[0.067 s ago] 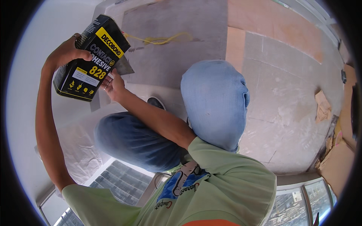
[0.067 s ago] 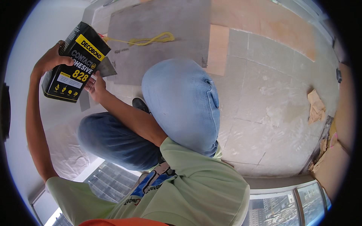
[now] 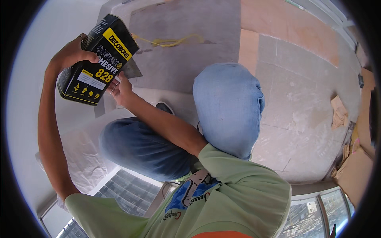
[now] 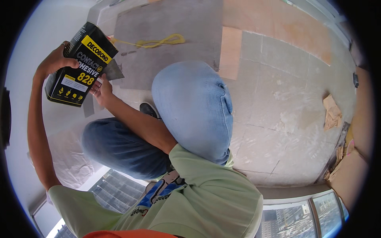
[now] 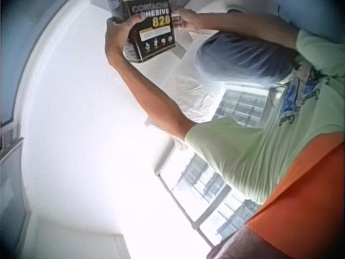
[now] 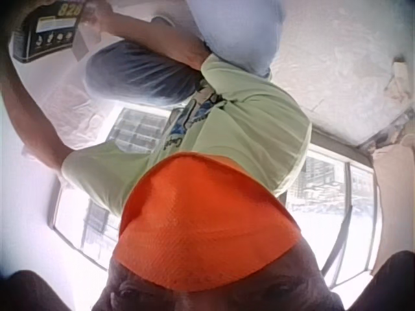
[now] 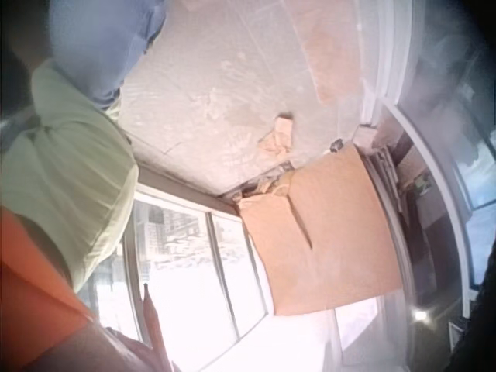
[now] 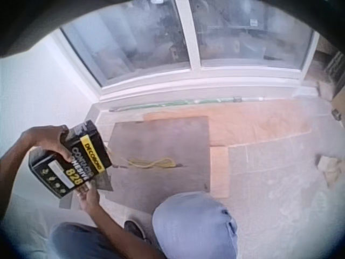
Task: The person adjusts the head-mounted camera, walks to a work area, picks up a tile and adhesive, then sits on the floor and spreads adhesive on the back of the tile using a notched trowel.
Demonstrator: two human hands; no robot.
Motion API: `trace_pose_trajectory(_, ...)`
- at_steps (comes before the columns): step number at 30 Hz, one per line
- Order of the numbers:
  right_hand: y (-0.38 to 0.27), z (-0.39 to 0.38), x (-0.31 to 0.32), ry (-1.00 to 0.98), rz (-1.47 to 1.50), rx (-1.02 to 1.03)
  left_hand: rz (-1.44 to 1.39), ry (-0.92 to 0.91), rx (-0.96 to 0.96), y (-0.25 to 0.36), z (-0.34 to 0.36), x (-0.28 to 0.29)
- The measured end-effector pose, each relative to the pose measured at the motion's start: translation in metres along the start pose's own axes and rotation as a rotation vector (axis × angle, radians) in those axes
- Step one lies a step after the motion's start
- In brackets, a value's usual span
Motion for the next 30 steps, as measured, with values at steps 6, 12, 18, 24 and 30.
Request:
trace_pose_trajectory(6,-0.006,0.005,-0.009,-0.001,-0.021,0.023,0.034,0.024,-0.037,0.001,0.001,0.001)
trace_pose_trajectory(12,-0.004,0.0,-0.02,-0.056,0.002,0.007,0.055,0.108,-0.062,0.008,0.002,0.004)
trace_pose_trajectory(18,-0.006,-0.002,-0.023,-0.059,-0.086,-0.019,0.08,0.106,-0.041,0.007,0.008,0.002)
trace_pose_trajectory(24,-0.013,0.006,-0.02,-0.043,-0.144,0.004,0.083,0.068,-0.055,-0.005,0.019,-0.001)
trace_pose_trajectory(30,-0.017,0.01,-0.019,-0.011,-0.151,0.024,0.021,0.086,-0.124,-0.01,0.024,-0.005)
Point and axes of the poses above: each hand's wrist, its own z-axis towards the middle knuckle, its own x-axis out of the back of the hand, y = z × x, the point moved 6 cm from there along z, towards the middle knuckle, and after that the axes turned 12 degrees about x, right-handed, at the moved point
